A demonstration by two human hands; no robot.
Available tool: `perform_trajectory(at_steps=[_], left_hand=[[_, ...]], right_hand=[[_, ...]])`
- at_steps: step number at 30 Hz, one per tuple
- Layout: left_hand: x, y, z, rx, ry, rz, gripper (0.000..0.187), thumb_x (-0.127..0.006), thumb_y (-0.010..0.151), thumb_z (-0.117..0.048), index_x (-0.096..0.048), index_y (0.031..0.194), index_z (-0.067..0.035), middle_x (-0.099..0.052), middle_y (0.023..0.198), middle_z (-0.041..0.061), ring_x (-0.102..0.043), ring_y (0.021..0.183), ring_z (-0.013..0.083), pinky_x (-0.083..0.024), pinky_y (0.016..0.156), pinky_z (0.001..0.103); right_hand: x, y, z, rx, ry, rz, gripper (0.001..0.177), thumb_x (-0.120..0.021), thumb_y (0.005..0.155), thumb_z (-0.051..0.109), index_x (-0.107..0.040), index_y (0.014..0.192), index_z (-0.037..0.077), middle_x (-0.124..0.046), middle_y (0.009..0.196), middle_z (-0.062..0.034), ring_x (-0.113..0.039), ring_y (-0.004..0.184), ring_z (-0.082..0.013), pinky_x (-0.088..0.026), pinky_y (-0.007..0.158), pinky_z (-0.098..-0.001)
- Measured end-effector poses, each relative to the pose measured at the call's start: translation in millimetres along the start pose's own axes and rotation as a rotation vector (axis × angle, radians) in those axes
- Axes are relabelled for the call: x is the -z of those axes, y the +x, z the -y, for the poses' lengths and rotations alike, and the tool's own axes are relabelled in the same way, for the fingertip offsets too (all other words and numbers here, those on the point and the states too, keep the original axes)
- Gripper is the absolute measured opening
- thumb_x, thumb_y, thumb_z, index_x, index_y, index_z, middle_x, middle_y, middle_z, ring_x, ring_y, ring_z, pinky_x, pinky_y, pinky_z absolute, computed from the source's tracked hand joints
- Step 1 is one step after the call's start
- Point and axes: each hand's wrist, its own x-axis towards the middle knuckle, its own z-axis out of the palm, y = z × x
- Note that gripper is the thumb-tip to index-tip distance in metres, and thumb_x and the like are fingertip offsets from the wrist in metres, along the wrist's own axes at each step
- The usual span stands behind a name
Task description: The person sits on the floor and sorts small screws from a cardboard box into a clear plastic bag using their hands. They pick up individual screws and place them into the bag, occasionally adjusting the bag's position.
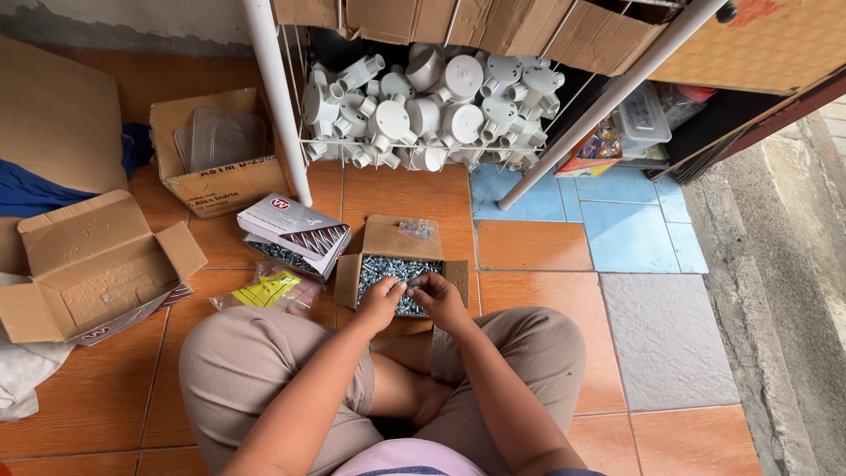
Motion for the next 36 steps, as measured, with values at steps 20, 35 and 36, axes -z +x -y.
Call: perform_trajectory(at_steps=[20, 35, 36], left_hand=[[0, -12, -16, 0.056, -0.06, -0.063, 0.031, -0.056, 0.103, -0.043, -0.075, 0.106, -0.018, -0.074, 0.093, 0.011, -0.07, 0.099, 0.0311, -0.054, 0.087, 0.044], [-17, 15, 3, 0.104, -0.147, -0.068, 0.038, -0.062, 0.099, -0.052, -0.075, 0.116, -0.02, -0.074, 0.088, 0.007, -0.072, 0.095, 0.027, -0.055, 0.085, 0.04], [-21, 14, 6, 0.113, -0.151, -0.057, 0.038, -0.062, 0.098, -0.052, -0.075, 0.115, -0.021, -0.075, 0.088, 0.008, -0.072, 0.097, 0.0275, -0.056, 0.086, 0.041]], right_hand=[[-4, 4, 2, -0.056, 0.059, -0.04, 0.024, -0.079, 0.095, 0.011, -0.073, 0.113, -0.003, -0.07, 0.081, -0.0081, -0.064, 0.072, -0.01, -0.056, 0.067, -0.0256], [26, 60, 39, 0.093, -0.455, -0.34, 0.019, -0.086, 0.088, 0.016, -0.079, 0.105, 0.011, -0.075, 0.084, -0.0076, -0.066, 0.078, -0.0136, -0.055, 0.072, -0.0314], [25, 62, 41, 0.1, -0.583, -0.356, 0.017, -0.085, 0.089, 0.023, -0.08, 0.104, 0.016, -0.073, 0.08, -0.0043, -0.063, 0.077, -0.0149, -0.054, 0.073, -0.0318]])
